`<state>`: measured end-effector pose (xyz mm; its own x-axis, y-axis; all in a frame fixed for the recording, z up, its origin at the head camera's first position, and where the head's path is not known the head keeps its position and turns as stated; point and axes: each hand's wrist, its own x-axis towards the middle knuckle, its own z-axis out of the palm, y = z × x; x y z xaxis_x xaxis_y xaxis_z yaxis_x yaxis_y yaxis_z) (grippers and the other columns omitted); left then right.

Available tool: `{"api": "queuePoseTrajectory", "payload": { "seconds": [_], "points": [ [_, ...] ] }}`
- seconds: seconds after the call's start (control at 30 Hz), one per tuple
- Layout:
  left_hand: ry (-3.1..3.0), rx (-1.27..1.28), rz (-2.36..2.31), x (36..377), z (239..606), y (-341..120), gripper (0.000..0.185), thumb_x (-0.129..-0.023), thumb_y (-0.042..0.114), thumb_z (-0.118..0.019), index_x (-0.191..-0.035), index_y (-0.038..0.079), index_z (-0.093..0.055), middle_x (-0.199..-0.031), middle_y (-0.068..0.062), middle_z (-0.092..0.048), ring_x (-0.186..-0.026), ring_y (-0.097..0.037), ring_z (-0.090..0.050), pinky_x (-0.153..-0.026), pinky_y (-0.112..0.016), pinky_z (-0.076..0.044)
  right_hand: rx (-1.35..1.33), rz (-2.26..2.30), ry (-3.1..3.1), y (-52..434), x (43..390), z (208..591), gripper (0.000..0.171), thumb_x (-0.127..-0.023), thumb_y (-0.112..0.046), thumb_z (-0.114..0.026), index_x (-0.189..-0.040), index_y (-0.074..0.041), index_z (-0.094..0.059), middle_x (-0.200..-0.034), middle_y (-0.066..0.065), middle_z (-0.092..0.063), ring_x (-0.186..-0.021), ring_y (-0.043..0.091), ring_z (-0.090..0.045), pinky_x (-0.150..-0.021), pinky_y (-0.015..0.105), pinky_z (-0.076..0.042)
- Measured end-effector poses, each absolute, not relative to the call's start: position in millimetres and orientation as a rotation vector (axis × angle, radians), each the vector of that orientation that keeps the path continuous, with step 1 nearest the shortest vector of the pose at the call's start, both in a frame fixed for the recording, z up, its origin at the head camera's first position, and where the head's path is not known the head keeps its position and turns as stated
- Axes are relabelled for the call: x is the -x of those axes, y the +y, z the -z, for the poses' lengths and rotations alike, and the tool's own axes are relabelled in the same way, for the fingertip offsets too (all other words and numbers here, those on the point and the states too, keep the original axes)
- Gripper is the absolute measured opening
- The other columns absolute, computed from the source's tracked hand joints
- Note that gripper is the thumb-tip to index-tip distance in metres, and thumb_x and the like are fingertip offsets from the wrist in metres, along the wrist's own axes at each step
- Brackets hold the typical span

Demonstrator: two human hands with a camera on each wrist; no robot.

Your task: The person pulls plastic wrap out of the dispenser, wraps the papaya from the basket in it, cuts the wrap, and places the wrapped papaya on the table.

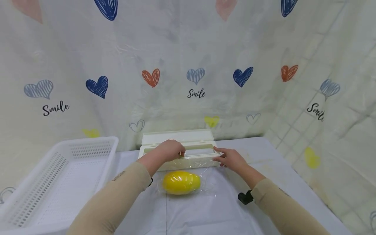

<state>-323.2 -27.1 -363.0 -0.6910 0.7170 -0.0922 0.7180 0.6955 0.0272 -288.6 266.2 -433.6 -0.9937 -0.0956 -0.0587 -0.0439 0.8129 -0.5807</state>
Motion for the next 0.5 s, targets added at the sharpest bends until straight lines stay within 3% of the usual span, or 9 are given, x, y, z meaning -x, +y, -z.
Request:
{"api": "queuePoseTrajectory", "payload": {
  "seconds": [0.5],
  "points": [
    [2.869,-1.086,0.043,321.5,368.3,-100.4,0.011,-0.091,0.012,-0.071,-0.091,0.022,-0.075,-0.081,0.010,-0.064,-0.075,-0.014,-0.055,-0.073,-0.033,-0.049,0.110,0.911,2.917,264.4,288.4,435.1,0.066,-0.089,-0.036,-0.074,-0.148,-0.021,-0.048,-0.108,0.010,-0.073,-0.068,0.015,-0.065,-0.064,0.029,-0.051]
  ]
}}
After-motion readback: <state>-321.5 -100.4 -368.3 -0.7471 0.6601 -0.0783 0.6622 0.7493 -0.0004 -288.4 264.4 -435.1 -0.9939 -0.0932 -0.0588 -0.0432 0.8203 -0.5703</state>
